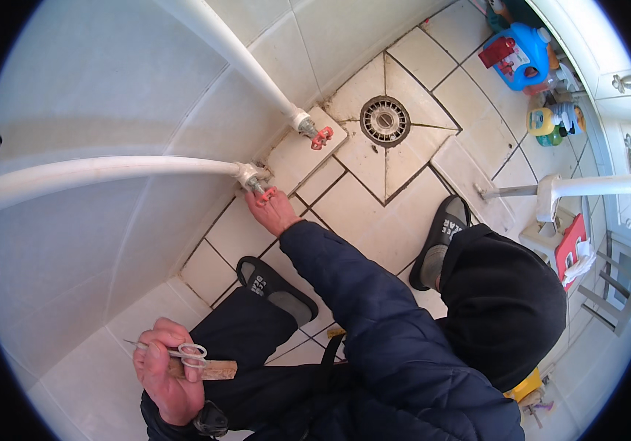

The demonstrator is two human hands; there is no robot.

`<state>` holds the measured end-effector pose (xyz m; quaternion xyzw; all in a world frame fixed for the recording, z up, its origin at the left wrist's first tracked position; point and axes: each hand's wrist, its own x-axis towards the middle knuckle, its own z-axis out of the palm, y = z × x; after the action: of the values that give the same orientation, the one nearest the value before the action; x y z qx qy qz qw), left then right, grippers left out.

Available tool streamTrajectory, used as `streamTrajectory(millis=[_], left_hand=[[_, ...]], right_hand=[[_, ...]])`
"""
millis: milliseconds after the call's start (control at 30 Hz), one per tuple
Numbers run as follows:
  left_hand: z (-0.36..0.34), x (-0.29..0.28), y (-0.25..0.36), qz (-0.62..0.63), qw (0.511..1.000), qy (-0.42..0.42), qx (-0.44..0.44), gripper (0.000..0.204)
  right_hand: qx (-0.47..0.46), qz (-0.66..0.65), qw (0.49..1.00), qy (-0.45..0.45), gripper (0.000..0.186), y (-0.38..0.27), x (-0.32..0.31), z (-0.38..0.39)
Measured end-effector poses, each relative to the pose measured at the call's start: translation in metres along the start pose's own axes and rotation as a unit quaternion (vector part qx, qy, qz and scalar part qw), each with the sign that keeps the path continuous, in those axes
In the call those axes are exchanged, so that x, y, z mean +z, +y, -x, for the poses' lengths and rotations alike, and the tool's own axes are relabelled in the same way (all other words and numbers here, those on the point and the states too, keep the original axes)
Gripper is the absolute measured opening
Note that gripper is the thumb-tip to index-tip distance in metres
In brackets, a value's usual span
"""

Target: The person sits on the floor and uses a small tool to scrape or clean the area around two white pipes and their red valves. They repeatedly scrape the pipe joints and surrounding tiles, then wipe the area with a cloth.

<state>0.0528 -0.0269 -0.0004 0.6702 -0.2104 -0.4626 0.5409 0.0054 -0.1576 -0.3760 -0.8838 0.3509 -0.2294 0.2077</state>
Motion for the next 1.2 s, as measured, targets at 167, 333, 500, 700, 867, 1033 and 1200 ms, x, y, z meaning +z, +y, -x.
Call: streamTrajectory(millis=[167, 333, 500, 700, 867, 1033, 1200], left_hand=[[-0.001, -0.001, 0.0, -0.006, 1.0, -0.01, 0.003, 0.029], [-0.001, -0.006, -0.001, -0.005, 1.0, -0.006, 0.002, 0.028], [-0.001, -0.011, -0.003, -0.006, 1.0, -0.003, 0.005, 0.027], [-0.001, -0.017, -0.006, -0.001, 1.0, 0.007, 0.004, 0.028], [-0.001, -0.021, -0.008, -0.009, 1.0, 0.023, -0.002, 0.029], [-0.001, -0.024, -0.007, -0.008, 1.0, 0.028, 0.001, 0.03], [0.0, -0.025, -0.006, -0.006, 0.999, 0.031, 0.001, 0.029]], right_hand=[[-0.004, -0.049, 0.987, -0.154, 0.009, -0.011, 0.001, 0.041], [0.083, -0.113, 0.976, -0.168, 0.016, -0.028, 0.019, 0.035], [0.171, -0.15, 0.963, -0.141, 0.025, -0.042, 0.037, 0.017], [0.138, -0.108, 0.984, -0.041, 0.03, -0.059, 0.068, 0.001], [0.159, 0.041, 0.984, -0.068, 0.018, -0.058, 0.094, -0.015], [0.157, 0.087, 0.982, -0.062, 0.015, -0.054, 0.104, -0.012], [0.118, 0.129, 0.981, -0.084, 0.012, -0.05, 0.092, 0.001]])
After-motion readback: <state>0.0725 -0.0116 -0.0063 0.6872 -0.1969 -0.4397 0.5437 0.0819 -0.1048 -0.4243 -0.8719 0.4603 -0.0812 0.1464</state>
